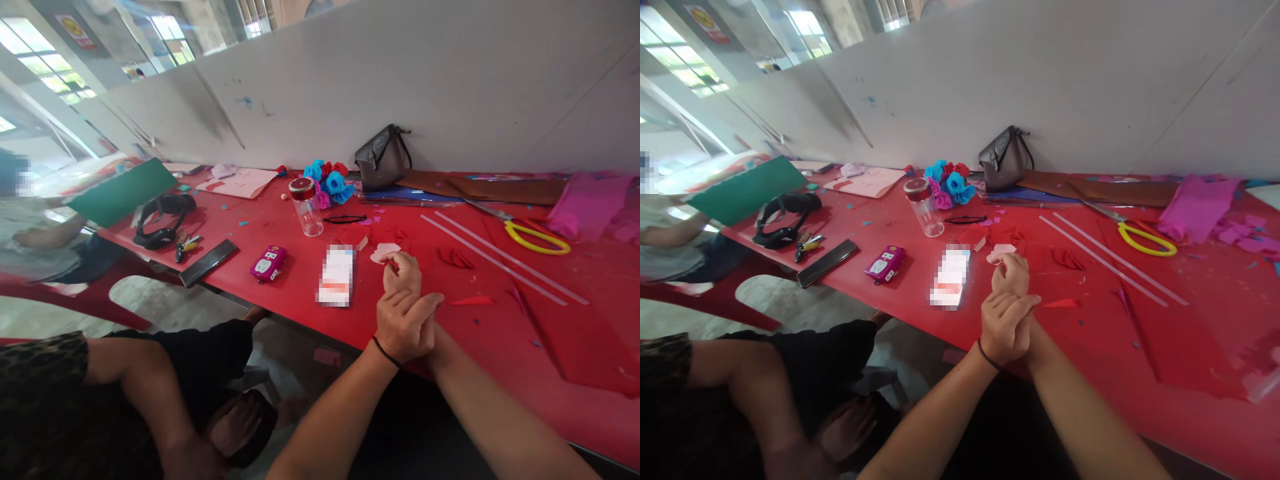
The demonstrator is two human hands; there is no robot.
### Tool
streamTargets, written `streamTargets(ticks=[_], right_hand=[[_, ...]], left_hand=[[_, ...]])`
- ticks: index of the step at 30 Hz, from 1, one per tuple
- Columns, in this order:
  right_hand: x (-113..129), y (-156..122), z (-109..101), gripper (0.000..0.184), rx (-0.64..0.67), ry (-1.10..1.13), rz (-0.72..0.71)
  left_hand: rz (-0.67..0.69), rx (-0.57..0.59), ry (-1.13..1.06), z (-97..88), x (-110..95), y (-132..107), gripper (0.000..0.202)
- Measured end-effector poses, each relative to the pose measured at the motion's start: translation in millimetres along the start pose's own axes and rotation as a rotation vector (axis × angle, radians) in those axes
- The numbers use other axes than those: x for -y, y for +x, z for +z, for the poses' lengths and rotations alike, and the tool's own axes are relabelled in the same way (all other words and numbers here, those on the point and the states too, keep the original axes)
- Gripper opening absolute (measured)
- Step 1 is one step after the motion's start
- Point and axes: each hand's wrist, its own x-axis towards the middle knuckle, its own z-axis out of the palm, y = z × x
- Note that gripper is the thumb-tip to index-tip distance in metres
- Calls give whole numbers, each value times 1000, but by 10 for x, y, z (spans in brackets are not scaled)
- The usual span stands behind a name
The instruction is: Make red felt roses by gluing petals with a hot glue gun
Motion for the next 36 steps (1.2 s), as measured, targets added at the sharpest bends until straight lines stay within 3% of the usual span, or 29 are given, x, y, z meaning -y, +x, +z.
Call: streamTargets(ticks=[5,10,13,16,20,24,28,33,36], right_hand=[[-7,1,-36,20,-74,55,119],[-80,2,-76,14,-101,223,311],[-120,-4,-112,12,-112,335,399],[-113,-32,-188,14,-94,401,448],[-58,-71,-352,13,-51,418,468],[-57,-82,-544,12,-51,494,456],[-76,-129,-694,16,93,604,344],[-19,-208,-707,20,218,648,331],[8,-209,-674,26,188,642,343]], left_hand=[[-72,-26,54,3,11,-5,29],[-119,-140,94,26,26,19,25],[-188,-143,57,13,10,43,23],[-166,-137,13,-16,-16,56,21],[-162,-150,-1,-39,-27,62,20],[-285,-183,30,-12,7,79,19],[-360,-138,21,31,43,87,17],[-374,-71,-41,34,52,80,19],[-393,-70,-24,25,51,80,19]])
